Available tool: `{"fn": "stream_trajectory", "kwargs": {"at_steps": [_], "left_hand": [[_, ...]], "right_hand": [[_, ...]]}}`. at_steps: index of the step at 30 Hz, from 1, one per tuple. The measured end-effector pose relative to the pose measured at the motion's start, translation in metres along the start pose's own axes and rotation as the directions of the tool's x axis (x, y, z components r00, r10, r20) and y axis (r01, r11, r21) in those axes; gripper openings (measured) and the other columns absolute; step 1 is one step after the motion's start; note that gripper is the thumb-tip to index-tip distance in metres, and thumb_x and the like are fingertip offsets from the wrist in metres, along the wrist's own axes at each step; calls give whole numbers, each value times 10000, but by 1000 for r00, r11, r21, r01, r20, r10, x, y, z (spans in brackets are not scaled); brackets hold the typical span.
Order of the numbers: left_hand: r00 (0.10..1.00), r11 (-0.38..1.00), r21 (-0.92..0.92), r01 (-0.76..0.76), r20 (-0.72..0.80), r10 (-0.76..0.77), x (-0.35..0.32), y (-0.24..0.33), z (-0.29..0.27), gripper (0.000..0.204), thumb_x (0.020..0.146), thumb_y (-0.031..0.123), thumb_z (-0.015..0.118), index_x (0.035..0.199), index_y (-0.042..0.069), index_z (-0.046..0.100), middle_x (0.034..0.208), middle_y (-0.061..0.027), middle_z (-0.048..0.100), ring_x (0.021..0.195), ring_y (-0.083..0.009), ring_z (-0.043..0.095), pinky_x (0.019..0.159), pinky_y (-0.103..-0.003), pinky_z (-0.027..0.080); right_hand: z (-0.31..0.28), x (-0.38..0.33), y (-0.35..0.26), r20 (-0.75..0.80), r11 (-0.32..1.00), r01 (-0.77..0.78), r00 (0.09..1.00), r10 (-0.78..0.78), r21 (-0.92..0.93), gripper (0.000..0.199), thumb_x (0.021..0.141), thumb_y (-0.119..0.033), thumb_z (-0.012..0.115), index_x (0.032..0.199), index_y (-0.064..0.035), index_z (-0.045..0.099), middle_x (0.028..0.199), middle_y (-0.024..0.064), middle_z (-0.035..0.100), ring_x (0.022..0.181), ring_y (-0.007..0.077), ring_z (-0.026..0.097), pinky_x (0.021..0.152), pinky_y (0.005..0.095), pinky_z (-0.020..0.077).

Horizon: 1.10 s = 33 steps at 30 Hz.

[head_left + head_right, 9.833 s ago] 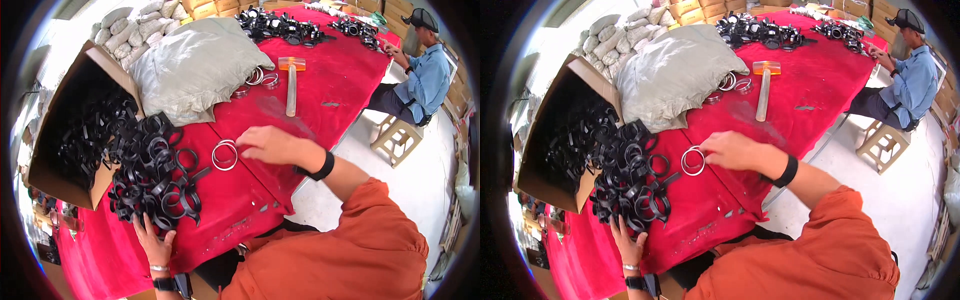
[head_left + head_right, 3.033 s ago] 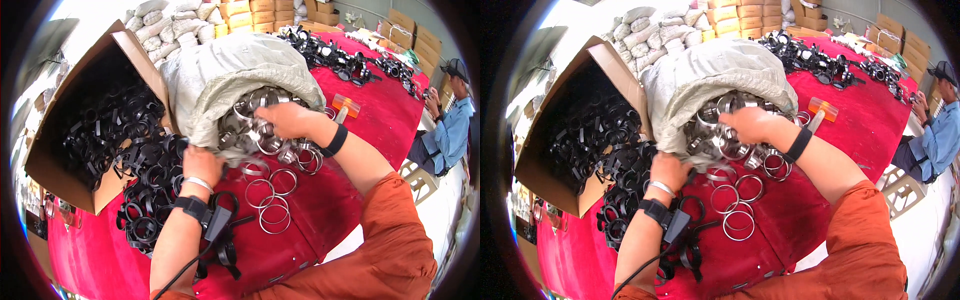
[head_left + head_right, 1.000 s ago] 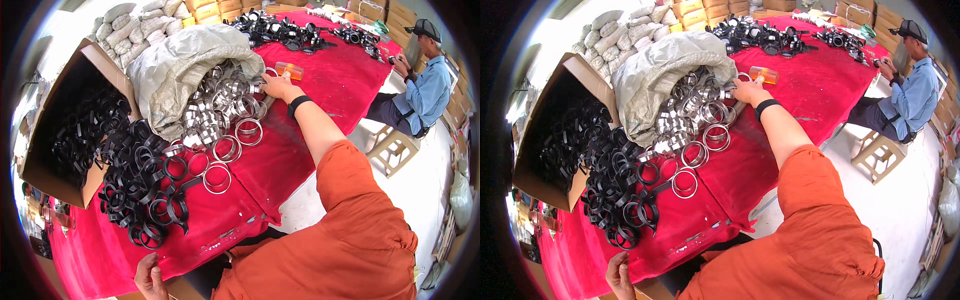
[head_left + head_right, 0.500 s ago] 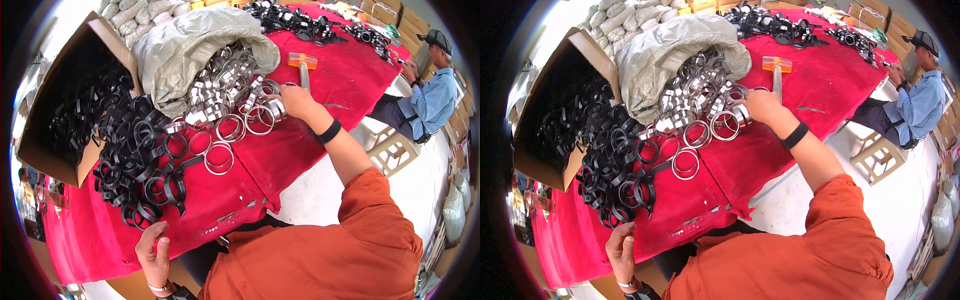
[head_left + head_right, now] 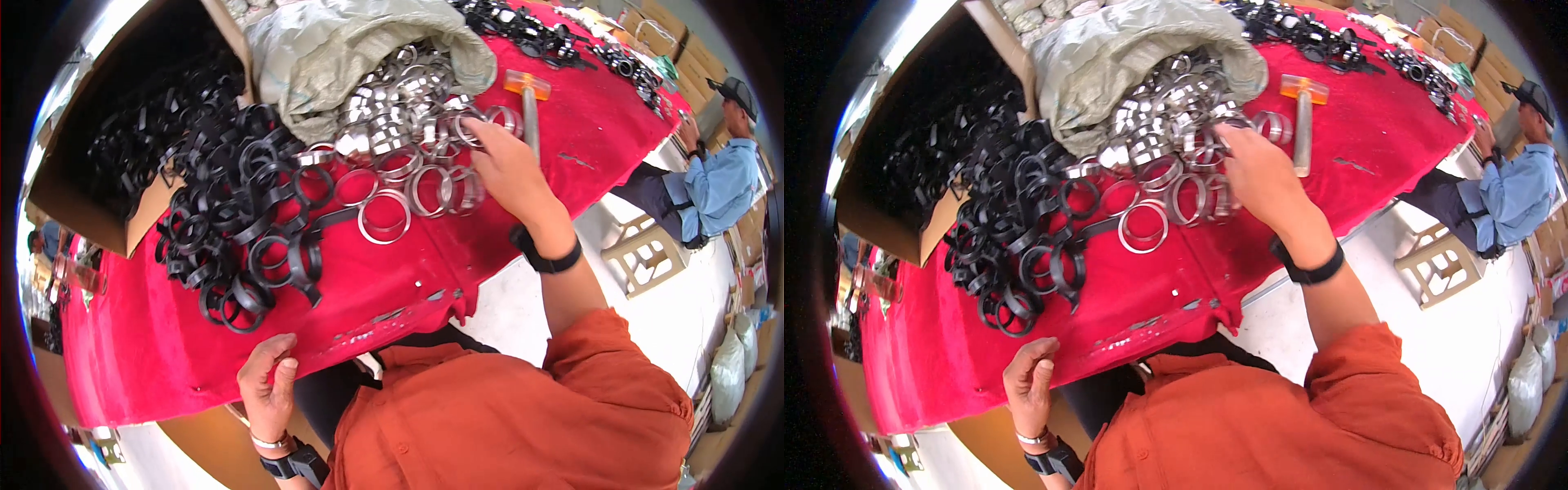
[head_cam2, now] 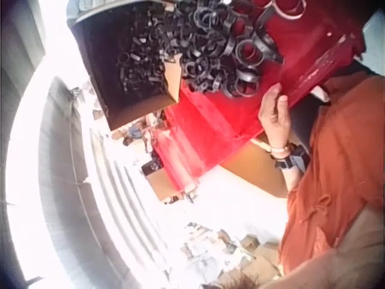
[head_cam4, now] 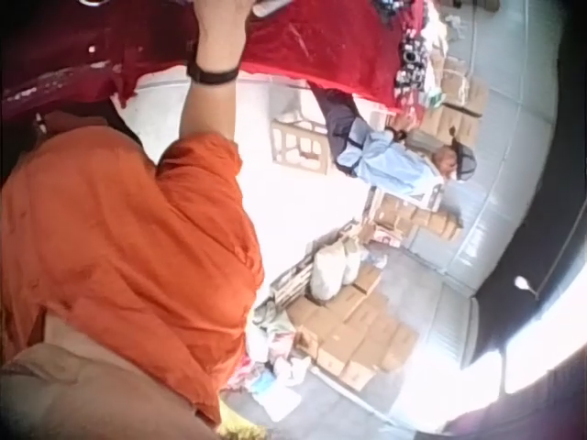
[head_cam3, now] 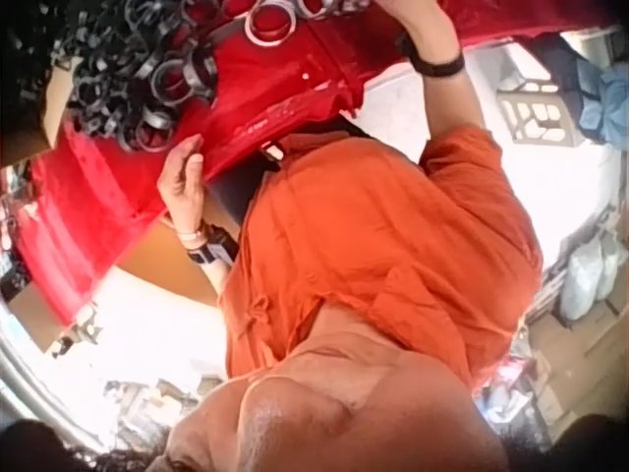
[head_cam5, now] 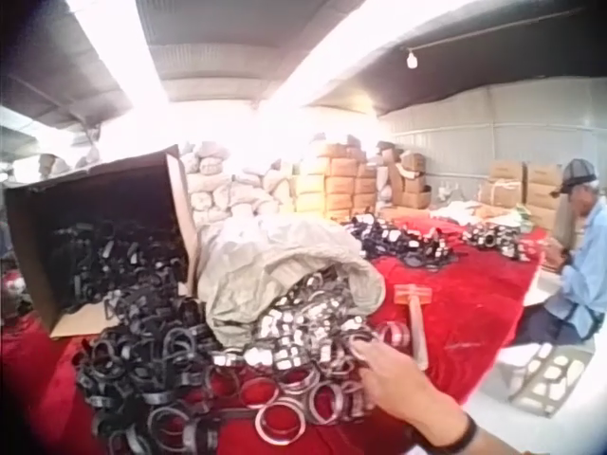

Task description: Assembling metal clamps onto black plastic rings on a red table.

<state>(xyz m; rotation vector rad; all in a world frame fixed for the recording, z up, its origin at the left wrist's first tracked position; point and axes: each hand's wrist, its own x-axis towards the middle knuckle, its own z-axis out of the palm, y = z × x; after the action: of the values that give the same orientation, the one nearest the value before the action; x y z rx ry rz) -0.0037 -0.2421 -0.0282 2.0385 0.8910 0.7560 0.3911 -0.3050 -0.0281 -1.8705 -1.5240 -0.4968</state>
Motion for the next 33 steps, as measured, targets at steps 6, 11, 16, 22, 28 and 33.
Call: {"fn": "stream_trajectory", "kwargs": {"at_steps": [6, 11, 16, 22, 28, 33], "left_hand": [[998, 1000, -20, -15, 56, 16, -10, -12, -1, 242, 872, 152, 571, 1008, -45, 605, 958, -117, 611, 881, -188, 576, 793, -281, 450], [999, 1000, -16, 16, 51, -15, -14, -13, -9, 263, 872, 185, 577, 999, -43, 604, 951, -121, 615, 877, -199, 584, 790, -288, 453], [992, 997, 2, -83, 99, 82, 6, -4, 3, 257, 865, 182, 585, 995, -40, 603, 940, -126, 622, 872, -200, 592, 785, -283, 454], [968, 981, -100, -163, 176, 179, 31, 11, 12, 288, 875, 210, 587, 1032, -32, 589, 1013, -125, 607, 859, -194, 613, 764, -281, 475], [995, 928, -370, -47, 61, 75, 35, 9, 34, 362, 896, 182, 552, 1202, -3, 496, 1131, -127, 562, 785, -151, 605, 657, -247, 490], [996, 683, -726, 79, 27, -87, 40, 14, 50, 320, 918, 144, 502, 1202, -3, 488, 1046, -143, 609, 658, -129, 590, 534, -219, 468]], "right_hand": [[22, -56, -53, 215, 988, 50, 973, -81, 145, 353, 780, -182, 630, 1102, -56, 558, 1172, 134, 522, 1195, 322, 419, 973, 459, 320], [36, -52, -47, 172, 985, 56, 981, -85, 163, 394, 748, -188, 653, 1114, -79, 555, 1168, 125, 520, 1202, 308, 411, 988, 474, 286], [38, -45, -90, 198, 968, 199, 954, -227, 150, 334, 726, -180, 657, 1036, -80, 578, 1105, 97, 551, 1136, 261, 470, 963, 443, 307], [52, -42, -80, 190, 930, 52, 973, -129, 364, 126, 765, -151, 634, 856, -65, 623, 959, 76, 599, 1013, 228, 538, 904, 387, 340], [26, -34, -101, 595, -577, -511, 802, -53, 637, 153, 924, -187, 506, 969, -50, 558, 836, 42, 598, 764, 136, 576, 610, 255, 441], [36, -48, -127, 679, -784, -593, 653, -336, 182, 174, 935, -197, 474, 975, -51, 561, 845, 43, 610, 730, 161, 596, 571, 264, 455]]}}
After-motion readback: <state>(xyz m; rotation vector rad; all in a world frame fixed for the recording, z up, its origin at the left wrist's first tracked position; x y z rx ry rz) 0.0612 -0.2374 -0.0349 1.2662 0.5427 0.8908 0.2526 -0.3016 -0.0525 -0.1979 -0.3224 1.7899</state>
